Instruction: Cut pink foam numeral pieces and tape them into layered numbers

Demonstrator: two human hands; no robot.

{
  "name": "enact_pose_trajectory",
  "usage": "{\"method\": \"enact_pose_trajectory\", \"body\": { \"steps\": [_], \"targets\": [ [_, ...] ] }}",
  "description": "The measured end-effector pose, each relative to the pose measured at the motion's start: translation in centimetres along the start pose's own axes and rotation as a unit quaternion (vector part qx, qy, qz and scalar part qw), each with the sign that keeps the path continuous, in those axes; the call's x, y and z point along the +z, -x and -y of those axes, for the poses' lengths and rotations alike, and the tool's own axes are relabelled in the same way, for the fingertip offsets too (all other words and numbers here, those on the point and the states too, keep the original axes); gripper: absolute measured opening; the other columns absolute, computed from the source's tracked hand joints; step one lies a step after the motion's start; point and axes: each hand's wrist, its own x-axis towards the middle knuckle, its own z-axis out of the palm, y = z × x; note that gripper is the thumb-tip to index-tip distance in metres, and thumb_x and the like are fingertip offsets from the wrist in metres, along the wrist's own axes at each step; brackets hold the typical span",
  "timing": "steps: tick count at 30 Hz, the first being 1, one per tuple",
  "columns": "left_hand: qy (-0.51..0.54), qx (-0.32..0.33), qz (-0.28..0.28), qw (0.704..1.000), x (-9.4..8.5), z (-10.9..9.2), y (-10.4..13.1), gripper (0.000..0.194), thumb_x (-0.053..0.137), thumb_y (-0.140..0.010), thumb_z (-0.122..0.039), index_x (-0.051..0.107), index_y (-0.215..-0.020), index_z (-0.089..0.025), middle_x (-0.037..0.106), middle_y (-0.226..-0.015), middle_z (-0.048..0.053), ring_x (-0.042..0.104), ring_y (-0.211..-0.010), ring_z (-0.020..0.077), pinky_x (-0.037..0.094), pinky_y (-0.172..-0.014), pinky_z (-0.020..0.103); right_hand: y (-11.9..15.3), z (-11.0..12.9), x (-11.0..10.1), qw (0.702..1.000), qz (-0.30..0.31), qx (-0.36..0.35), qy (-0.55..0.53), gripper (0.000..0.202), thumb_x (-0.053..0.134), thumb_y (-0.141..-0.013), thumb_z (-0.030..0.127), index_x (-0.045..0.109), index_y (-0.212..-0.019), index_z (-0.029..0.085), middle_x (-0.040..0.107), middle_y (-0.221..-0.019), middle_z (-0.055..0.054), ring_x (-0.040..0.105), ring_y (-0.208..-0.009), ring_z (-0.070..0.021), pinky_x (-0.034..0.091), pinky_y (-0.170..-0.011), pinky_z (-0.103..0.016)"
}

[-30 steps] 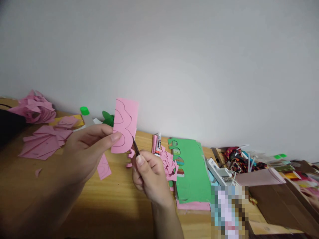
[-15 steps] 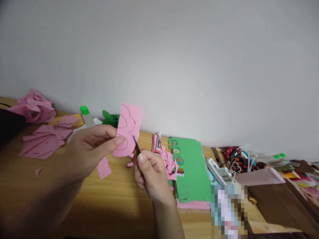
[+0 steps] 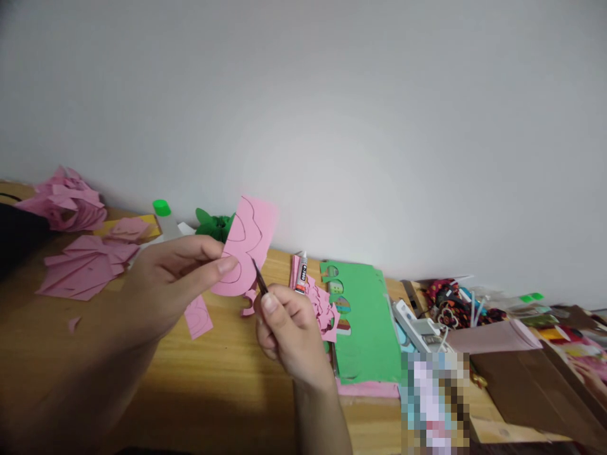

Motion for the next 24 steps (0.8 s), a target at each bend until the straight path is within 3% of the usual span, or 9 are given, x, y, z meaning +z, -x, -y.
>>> {"method": "enact_pose_trajectory", "body": {
  "steps": [12, 24],
  "targets": [
    [0.003, -0.002, -0.005, 1.0, -0.01, -0.1, 0.07, 0.018, 0.065, -0.077, -0.022, 0.064, -0.059, -0.018, 0.058, -0.055, -0.004, 0.051, -0.047, 0.0074, 0.044, -0.042, 0.016, 0.11, 0.14, 0.11, 1.0, -0.003, 0.002, 0.017, 0.04, 0.056, -0.095, 0.051, 0.048, -0.07, 0.021, 0.03, -0.045, 0.012, 0.013, -0.034, -0.003, 0.013, -0.032, -0.016],
    [-0.003, 0.007, 0.046, 0.999, -0.22, 0.2, 0.36, 0.019, 0.063, -0.079, -0.021, 0.06, -0.06, -0.019, 0.052, -0.053, -0.006, 0.05, -0.043, 0.0063, 0.041, -0.039, 0.014, 0.06, 0.28, 0.45, 1.0, -0.01, 0.003, 0.016, 0.039, 0.058, -0.093, 0.052, 0.051, -0.071, 0.021, 0.029, -0.044, 0.012, 0.011, -0.033, -0.0033, 0.012, -0.031, -0.017]
  ]
}}
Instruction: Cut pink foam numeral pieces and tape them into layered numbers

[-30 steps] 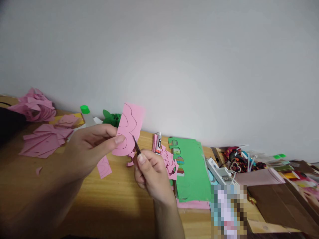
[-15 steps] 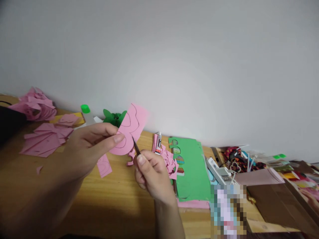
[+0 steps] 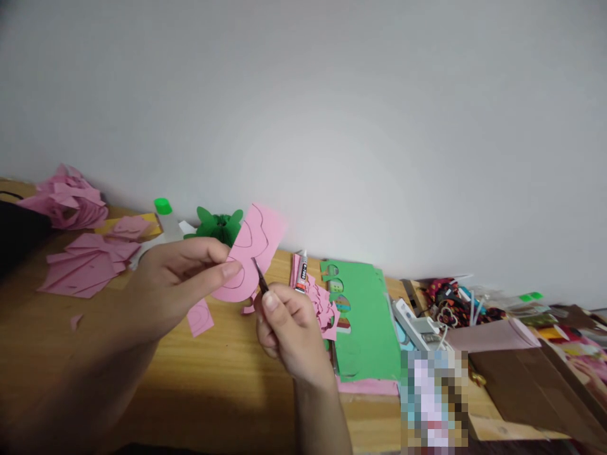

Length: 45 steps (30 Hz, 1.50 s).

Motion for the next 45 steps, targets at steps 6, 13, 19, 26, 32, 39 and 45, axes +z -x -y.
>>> {"method": "enact_pose_trajectory", "body": {
  "steps": [6, 13, 19, 26, 32, 39, 45],
  "targets": [
    [0.004, -0.001, -0.007, 1.0, 0.09, -0.18, -0.16, 0.018, 0.063, -0.078, -0.021, 0.061, -0.06, -0.018, 0.052, -0.052, -0.006, 0.048, -0.042, 0.0061, 0.04, -0.038, 0.014, 0.03, -0.06, -0.05, 1.0, -0.006, -0.002, 0.002, 0.039, 0.057, -0.094, 0.051, 0.051, -0.07, 0.021, 0.029, -0.044, 0.012, 0.012, -0.034, -0.0036, 0.013, -0.031, -0.017],
    [0.004, -0.007, -0.007, 1.0, -0.02, -0.22, -0.07, 0.019, 0.064, -0.078, -0.021, 0.061, -0.06, -0.018, 0.052, -0.052, -0.005, 0.049, -0.043, 0.0063, 0.041, -0.039, 0.014, 0.14, -0.04, 0.07, 1.0, -0.015, 0.005, 0.02, 0.042, 0.057, -0.093, 0.054, 0.049, -0.069, 0.021, 0.029, -0.044, 0.012, 0.012, -0.034, -0.0034, 0.014, -0.031, -0.017],
    [0.006, -0.006, -0.009, 1.0, -0.17, -0.31, -0.08, 0.018, 0.064, -0.077, -0.021, 0.062, -0.06, -0.018, 0.054, -0.053, -0.005, 0.05, -0.043, 0.007, 0.042, -0.039, 0.016, 0.2, 0.13, 0.08, 0.999, -0.013, 0.013, 0.027, 0.043, 0.059, -0.091, 0.057, 0.051, -0.069, 0.021, 0.028, -0.044, 0.013, 0.011, -0.033, -0.0031, 0.015, -0.03, -0.016],
    [0.015, -0.003, -0.008, 1.0, -0.22, -0.35, -0.09, 0.018, 0.064, -0.079, -0.022, 0.063, -0.061, -0.017, 0.056, -0.055, -0.004, 0.053, -0.045, 0.0065, 0.044, -0.042, 0.015, 0.59, -0.03, -0.33, 0.999, -0.005, 0.012, 0.032, 0.04, 0.056, -0.094, 0.054, 0.055, -0.074, 0.02, 0.03, -0.046, 0.012, 0.014, -0.035, -0.0037, 0.016, -0.031, -0.016],
    [0.022, -0.019, -0.004, 1.0, -0.48, -0.4, -0.01, 0.018, 0.065, -0.079, -0.023, 0.063, -0.062, -0.017, 0.06, -0.057, -0.003, 0.055, -0.047, 0.0079, 0.046, -0.043, 0.016, 0.55, 0.39, -0.28, 1.0, 0.01, 0.005, 0.024, 0.039, 0.057, -0.095, 0.05, 0.05, -0.071, 0.02, 0.031, -0.048, 0.011, 0.015, -0.035, -0.003, 0.014, -0.032, -0.016],
    [0.045, -0.03, 0.004, 0.999, -0.38, -0.43, 0.09, 0.017, 0.066, -0.078, -0.024, 0.064, -0.062, -0.017, 0.064, -0.059, 0.0, 0.059, -0.049, 0.0105, 0.047, -0.043, 0.019, 0.34, 0.74, -0.24, 0.999, 0.021, 0.007, 0.037, 0.038, 0.057, -0.095, 0.049, 0.051, -0.071, 0.02, 0.032, -0.046, 0.011, 0.016, -0.035, -0.0031, 0.014, -0.033, -0.016],
    [0.063, -0.027, -0.016, 0.997, -0.16, -0.09, 0.08, 0.016, 0.068, -0.078, -0.024, 0.067, -0.063, -0.017, 0.065, -0.059, 0.0, 0.059, -0.05, 0.0108, 0.047, -0.044, 0.019, 0.49, 0.71, -0.3, 0.999, 0.005, 0.023, 0.041, 0.04, 0.061, -0.092, 0.05, 0.05, -0.069, 0.019, 0.033, -0.045, 0.011, 0.015, -0.035, -0.0027, 0.013, -0.032, -0.015]
  ]
}}
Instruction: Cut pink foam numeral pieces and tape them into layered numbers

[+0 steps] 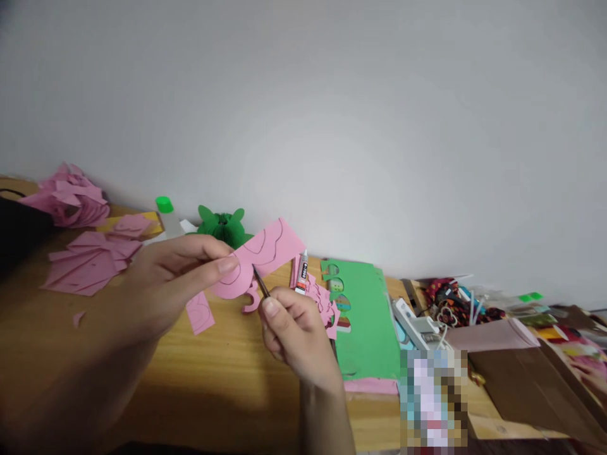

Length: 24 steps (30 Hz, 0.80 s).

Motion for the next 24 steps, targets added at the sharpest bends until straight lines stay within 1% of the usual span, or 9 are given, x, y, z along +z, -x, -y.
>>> {"method": "enact_pose_trajectory", "body": {
  "steps": [4, 7, 10, 13, 16, 18, 20, 22, 24],
  "targets": [
    [0.031, 0.039, -0.082, 0.995, 0.0, 1.1, -0.4, 0.015, 0.071, -0.077, -0.024, 0.069, -0.063, -0.019, 0.062, -0.057, -0.002, 0.056, -0.049, 0.0092, 0.046, -0.044, 0.019, 0.2, -0.2, -0.2, 1.0, 0.0, -0.002, -0.013, 0.041, 0.062, -0.091, 0.05, 0.048, -0.067, 0.02, 0.032, -0.044, 0.012, 0.014, -0.035, -0.0022, 0.011, -0.031, -0.014],
    [0.074, 0.023, -0.102, 0.992, 0.3, 1.9, -0.6, 0.014, 0.072, -0.077, -0.025, 0.07, -0.065, -0.02, 0.062, -0.059, -0.002, 0.053, -0.047, 0.0083, 0.044, -0.043, 0.019, -0.2, -0.2, 0.0, 0.997, -0.03, -0.042, -0.05, 0.04, 0.06, -0.092, 0.051, 0.051, -0.069, 0.02, 0.029, -0.045, 0.012, 0.013, -0.034, -0.0025, 0.011, -0.031, -0.014],
    [0.112, -0.016, -0.075, 0.991, 0.8, 2.2, -0.5, 0.013, 0.072, -0.077, -0.027, 0.072, -0.066, -0.02, 0.062, -0.06, -0.003, 0.049, -0.047, 0.0075, 0.042, -0.042, 0.02, -1.0, 0.1, 0.5, 0.987, -0.105, -0.107, -0.063, 0.037, 0.063, -0.089, 0.055, 0.061, -0.079, 0.019, 0.027, -0.048, 0.012, 0.012, -0.037, -0.0032, 0.011, -0.033, -0.015],
    [0.125, -0.041, -0.044, 0.99, 1.2, 2.1, -0.2, 0.012, 0.071, -0.077, -0.026, 0.072, -0.066, -0.021, 0.06, -0.061, -0.003, 0.048, -0.05, 0.0076, 0.042, -0.045, 0.02, -1.8, 0.7, 0.9, 0.979, -0.157, -0.127, -0.02, 0.032, 0.073, -0.082, 0.05, 0.068, -0.091, 0.019, 0.031, -0.051, 0.011, 0.016, -0.04, -0.0037, 0.014, -0.035, -0.016],
    [0.11, -0.048, -0.002, 0.993, 1.2, 2.0, 0.0, 0.015, 0.07, -0.078, -0.025, 0.07, -0.064, -0.02, 0.059, -0.065, -0.002, 0.05, -0.054, 0.0083, 0.042, -0.047, 0.02, -2.2, 1.2, 1.0, 0.972, -0.202, -0.116, 0.032, 0.02, 0.075, -0.082, 0.037, 0.067, -0.082, 0.019, 0.032, -0.053, 0.01, 0.018, -0.043, -0.0039, 0.017, -0.037, -0.017],
    [0.083, -0.047, 0.031, 0.995, 0.9, 1.8, 0.0, 0.018, 0.068, -0.079, -0.025, 0.068, -0.062, -0.019, 0.058, -0.065, -0.002, 0.051, -0.056, 0.0086, 0.043, -0.049, 0.02, -2.2, 1.7, 0.8, 0.967, -0.211, -0.123, 0.068, 0.02, 0.074, -0.083, 0.034, 0.064, -0.074, 0.018, 0.033, -0.053, 0.01, 0.019, -0.043, -0.0042, 0.019, -0.038, -0.019],
    [0.049, -0.05, 0.045, 0.997, 0.7, 1.5, 0.0, 0.016, 0.067, -0.079, -0.024, 0.068, -0.063, -0.019, 0.056, -0.062, -0.003, 0.051, -0.055, 0.0087, 0.044, -0.05, 0.02, -2.1, 2.2, 0.5, 0.965, -0.198, -0.128, 0.112, 0.02, 0.072, -0.083, 0.031, 0.062, -0.07, 0.019, 0.037, -0.054, 0.009, 0.022, -0.044, -0.0047, 0.021, -0.039, -0.019],
    [0.02, -0.053, 0.044, 0.997, 0.6, 1.3, -0.1, 0.013, 0.068, -0.078, -0.024, 0.068, -0.066, -0.019, 0.056, -0.059, -0.003, 0.051, -0.053, 0.0088, 0.044, -0.049, 0.02, -2.0, 2.6, 0.3, 0.966, -0.168, -0.124, 0.154, 0.018, 0.071, -0.082, 0.029, 0.062, -0.069, 0.019, 0.042, -0.055, 0.008, 0.027, -0.045, -0.0055, 0.025, -0.041, -0.02],
    [0.003, -0.059, 0.031, 0.998, 0.7, 1.2, -0.2, 0.014, 0.07, -0.076, -0.024, 0.067, -0.063, -0.018, 0.057, -0.057, -0.003, 0.052, -0.052, 0.0089, 0.043, -0.048, 0.02, -1.9, 2.8, 0.1, 0.961, -0.164, -0.126, 0.185, 0.014, 0.071, -0.081, 0.028, 0.064, -0.072, 0.019, 0.046, -0.057, 0.006, 0.033, -0.047, -0.007, 0.029, -0.042, -0.021]
  ]
}}
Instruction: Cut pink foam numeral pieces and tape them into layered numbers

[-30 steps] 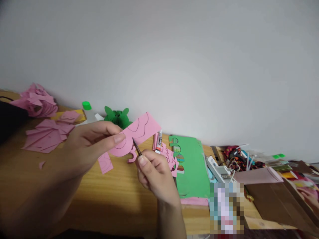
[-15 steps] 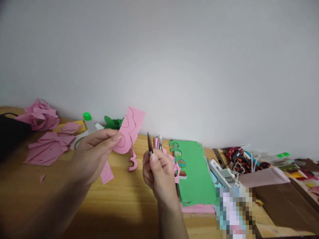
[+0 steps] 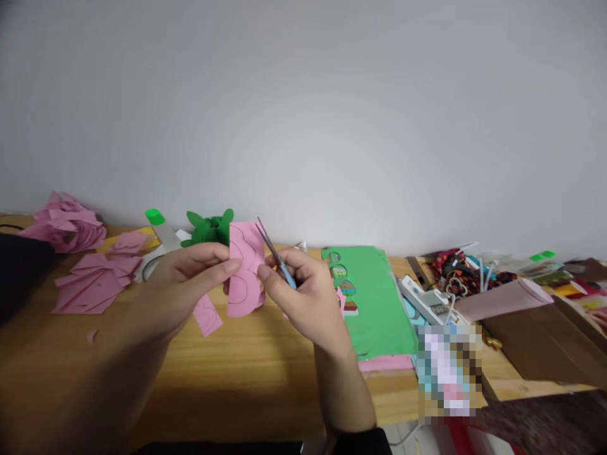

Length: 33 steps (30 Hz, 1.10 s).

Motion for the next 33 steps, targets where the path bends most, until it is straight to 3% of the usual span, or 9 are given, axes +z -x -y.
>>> {"method": "enact_pose_trajectory", "body": {
  "steps": [2, 5, 10, 14, 17, 24, 28, 33],
  "targets": [
    [0.003, -0.008, -0.022, 1.0, 0.1, 0.2, -0.3, 0.015, 0.071, -0.075, -0.024, 0.066, -0.062, -0.017, 0.06, -0.057, -0.002, 0.054, -0.051, 0.0092, 0.043, -0.048, 0.02, 0.3, -0.2, -0.1, 0.999, -0.049, -0.016, 0.01, 0.013, 0.072, -0.082, 0.031, 0.066, -0.077, 0.02, 0.049, -0.059, 0.005, 0.036, -0.049, -0.0079, 0.031, -0.043, -0.021],
    [0.046, -0.025, -0.059, 0.997, 0.1, 0.9, -0.8, 0.01, 0.073, -0.074, -0.026, 0.069, -0.07, -0.017, 0.065, -0.057, -0.001, 0.058, -0.052, 0.0107, 0.045, -0.049, 0.021, 1.4, -1.0, -0.1, 0.992, -0.108, -0.037, -0.048, 0.02, 0.068, -0.087, 0.041, 0.067, -0.085, 0.022, 0.043, -0.058, 0.006, 0.029, -0.045, -0.0069, 0.027, -0.04, -0.021],
    [0.135, -0.051, -0.056, 0.988, 0.1, 1.2, -1.5, 0.016, 0.077, -0.071, -0.027, 0.066, -0.069, -0.016, 0.066, -0.059, 0.0, 0.061, -0.054, 0.0117, 0.046, -0.052, 0.022, 2.9, -3.0, 0.2, 0.984, 0.007, 0.034, -0.175, 0.048, 0.05, -0.092, 0.064, 0.063, -0.082, 0.018, 0.029, -0.048, 0.01, 0.015, -0.038, -0.0056, 0.017, -0.034, -0.019],
    [0.189, -0.078, -0.011, 0.979, 0.2, 1.0, -1.4, 0.024, 0.079, -0.07, -0.032, 0.063, -0.066, -0.015, 0.066, -0.06, 0.002, 0.061, -0.055, 0.0135, 0.046, -0.05, 0.023, 3.1, -3.8, 0.7, 0.972, 0.048, 0.106, -0.207, 0.05, 0.048, -0.094, 0.062, 0.059, -0.077, 0.017, 0.029, -0.046, 0.011, 0.015, -0.038, -0.0046, 0.015, -0.035, -0.017],
    [0.194, -0.084, -0.002, 0.977, 0.2, 1.1, -1.1, 0.026, 0.081, -0.07, -0.033, 0.063, -0.065, -0.015, 0.066, -0.061, 0.003, 0.061, -0.057, 0.0137, 0.045, -0.049, 0.022, 3.2, -4.1, 0.7, 0.966, 0.085, 0.121, -0.212, 0.048, 0.049, -0.094, 0.061, 0.058, -0.077, 0.016, 0.031, -0.046, 0.011, 0.014, -0.037, -0.004, 0.015, -0.034, -0.016],
    [0.197, -0.074, 0.002, 0.978, 0.2, 1.0, -0.8, 0.02, 0.078, -0.074, -0.029, 0.065, -0.065, -0.016, 0.064, -0.062, 0.002, 0.057, -0.057, 0.0124, 0.042, -0.045, 0.022, 3.2, -3.8, 0.7, 0.959, 0.105, 0.137, -0.226, 0.051, 0.047, -0.094, 0.063, 0.055, -0.072, 0.017, 0.028, -0.044, 0.012, 0.013, -0.035, -0.0037, 0.013, -0.033, -0.017],
    [0.157, -0.08, 0.01, 0.984, 0.4, 0.7, -0.7, 0.019, 0.078, -0.071, -0.029, 0.066, -0.063, -0.016, 0.061, -0.058, 0.0, 0.055, -0.055, 0.0121, 0.046, -0.05, 0.024, 3.1, -3.6, 0.9, 0.959, 0.109, 0.138, -0.22, 0.051, 0.048, -0.094, 0.063, 0.047, -0.065, 0.02, 0.028, -0.044, 0.011, 0.013, -0.034, -0.0039, 0.016, -0.032, -0.017],
    [0.098, -0.064, 0.042, 0.992, 0.5, 0.8, -0.5, 0.018, 0.075, -0.074, -0.032, 0.069, -0.065, -0.018, 0.065, -0.06, 0.0, 0.05, -0.049, 0.009, 0.04, -0.045, 0.021, 3.0, -3.6, 1.1, 0.96, 0.103, 0.128, -0.228, 0.049, 0.05, -0.094, 0.059, 0.048, -0.064, 0.02, 0.03, -0.045, 0.01, 0.014, -0.036, -0.0044, 0.018, -0.033, -0.018]
  ]
}}
